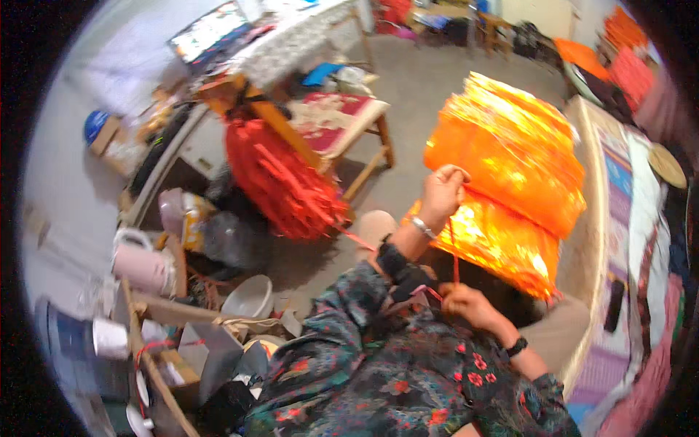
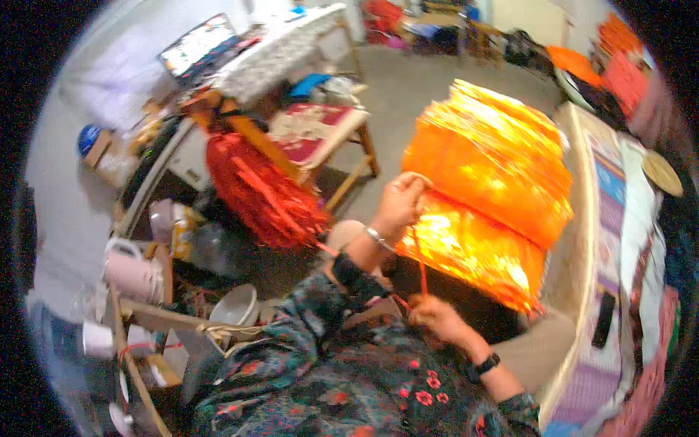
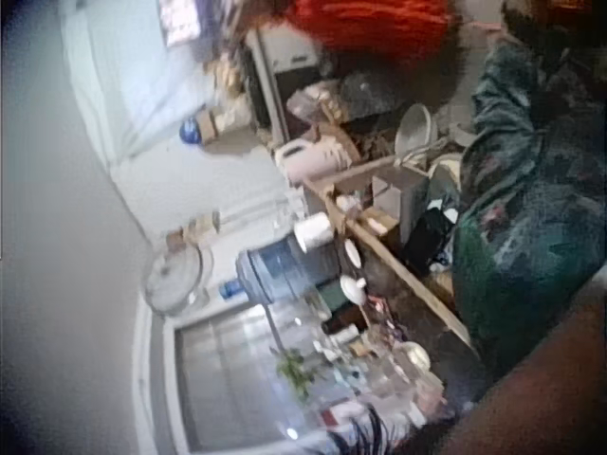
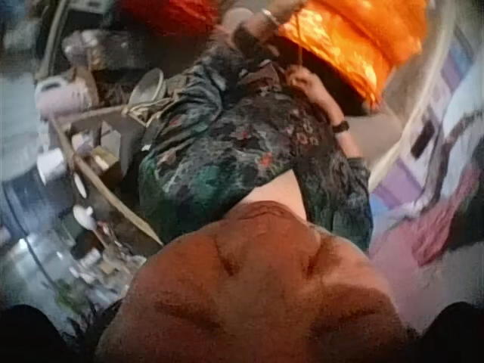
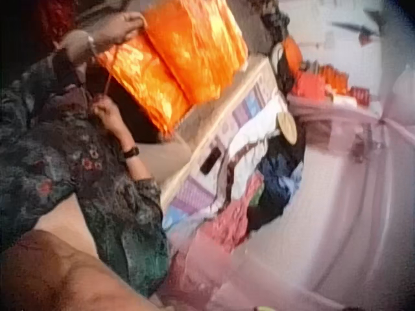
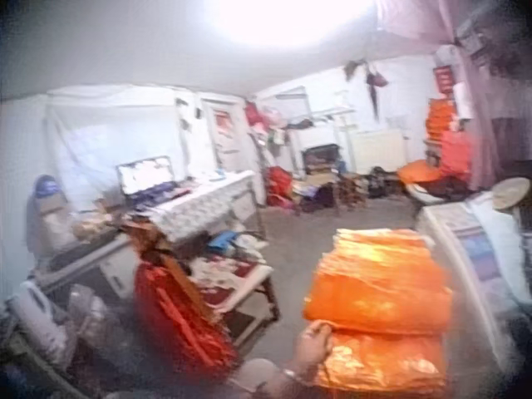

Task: Tying red strings to orange plastic sheets.

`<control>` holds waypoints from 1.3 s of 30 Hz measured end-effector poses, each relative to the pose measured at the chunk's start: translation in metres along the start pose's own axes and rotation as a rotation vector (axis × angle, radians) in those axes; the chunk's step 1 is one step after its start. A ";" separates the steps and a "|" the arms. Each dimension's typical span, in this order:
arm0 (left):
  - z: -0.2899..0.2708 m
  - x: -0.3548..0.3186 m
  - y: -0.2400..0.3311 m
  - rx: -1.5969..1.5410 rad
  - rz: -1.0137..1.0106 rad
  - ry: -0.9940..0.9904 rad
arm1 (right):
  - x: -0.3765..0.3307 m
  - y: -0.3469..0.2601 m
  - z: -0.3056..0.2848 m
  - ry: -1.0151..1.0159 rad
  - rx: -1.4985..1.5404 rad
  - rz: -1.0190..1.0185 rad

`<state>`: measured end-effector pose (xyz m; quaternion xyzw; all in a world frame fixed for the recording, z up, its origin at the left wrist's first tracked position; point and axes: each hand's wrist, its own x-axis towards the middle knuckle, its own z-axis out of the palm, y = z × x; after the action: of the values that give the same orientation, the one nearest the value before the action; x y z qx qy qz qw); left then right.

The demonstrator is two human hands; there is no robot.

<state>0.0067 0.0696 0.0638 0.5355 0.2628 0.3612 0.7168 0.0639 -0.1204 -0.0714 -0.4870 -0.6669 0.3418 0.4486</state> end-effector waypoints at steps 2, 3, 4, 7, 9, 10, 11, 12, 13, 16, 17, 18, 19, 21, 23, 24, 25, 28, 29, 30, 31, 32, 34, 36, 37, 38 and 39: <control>0.007 -0.022 -0.005 0.123 -0.121 -0.086 | 0.003 -0.015 -0.019 0.299 0.156 0.309; 0.010 -0.034 -0.011 0.126 -0.204 -0.126 | 0.005 -0.034 -0.031 0.447 0.383 0.631; 0.018 -0.042 -0.019 0.123 -0.259 -0.154 | 0.004 -0.038 -0.041 0.564 0.417 0.636; 0.027 -0.060 -0.041 0.124 -0.286 -0.202 | 0.008 -0.055 -0.047 0.736 0.524 0.595; 0.034 -0.070 -0.049 0.122 -0.246 -0.218 | 0.010 -0.063 -0.039 0.781 0.635 0.508; 0.038 -0.073 -0.050 0.124 -0.228 -0.206 | 0.010 -0.066 -0.035 0.783 0.642 0.497; 0.041 -0.076 -0.053 0.126 -0.208 -0.192 | 0.010 -0.069 -0.032 0.783 0.650 0.485; 0.043 -0.079 -0.058 0.071 -0.222 -0.189 | 0.007 -0.065 -0.029 0.791 0.687 0.454; 0.043 -0.081 -0.059 0.067 -0.230 -0.187 | 0.005 -0.066 -0.027 0.791 0.687 0.464; 0.041 -0.086 -0.060 0.084 -0.241 -0.190 | 0.001 -0.063 -0.029 0.785 0.521 0.467; 0.038 -0.085 -0.063 0.044 -0.285 -0.222 | 0.001 -0.064 -0.029 0.785 0.520 0.476; 0.036 -0.085 -0.065 0.005 -0.328 -0.253 | 0.002 -0.067 -0.029 0.807 0.494 0.467; 0.035 -0.086 -0.063 0.004 -0.334 -0.250 | 0.003 -0.069 -0.028 0.827 0.471 0.454; 0.036 -0.089 -0.054 0.019 -0.388 -0.248 | 0.004 -0.066 -0.027 0.805 0.517 0.457; 0.038 -0.090 -0.053 -0.010 -0.392 -0.252 | 0.005 -0.064 -0.025 0.788 0.617 0.400; 0.039 -0.090 -0.053 -0.020 -0.375 -0.246 | 0.004 -0.064 -0.025 0.789 0.617 0.406; 0.039 -0.091 -0.052 -0.027 -0.356 -0.237 | 0.004 -0.064 -0.025 0.787 0.600 0.431; 0.043 -0.092 -0.044 -0.010 -0.313 -0.250 | 0.002 -0.065 -0.027 0.769 0.539 0.490; 0.044 -0.092 -0.045 -0.012 -0.317 -0.249 | 0.001 -0.065 -0.028 0.756 0.494 0.522; 0.045 -0.092 -0.046 -0.012 -0.299 -0.230 | 0.001 -0.063 -0.027 0.756 0.494 0.525; 0.044 -0.093 -0.047 -0.013 -0.281 -0.209 | 0.001 -0.061 -0.026 0.760 0.472 0.526; 0.043 -0.093 -0.050 -0.015 -0.283 -0.205 | 0.001 -0.059 -0.024 0.764 0.449 0.526; 0.042 -0.091 -0.058 0.135 -0.206 -0.155 | 0.001 -0.063 -0.025 0.749 0.416 0.524; 0.042 -0.091 -0.058 0.136 -0.217 -0.151 | 0.000 -0.065 -0.026 0.734 0.382 0.521; 0.042 -0.091 -0.057 0.142 -0.225 -0.148 | -0.001 -0.064 -0.026 0.737 0.374 0.519; 0.041 -0.091 -0.059 0.141 -0.226 -0.143 | -0.001 -0.064 -0.026 0.739 0.366 0.516; 0.040 -0.091 -0.064 0.148 -0.207 -0.154 | 0.000 -0.064 -0.025 0.734 0.367 0.519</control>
<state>-0.0031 -0.0368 0.0134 0.5830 0.2868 0.2231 0.7267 0.0651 -0.1390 -0.0049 -0.6384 -0.2499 0.3600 0.6327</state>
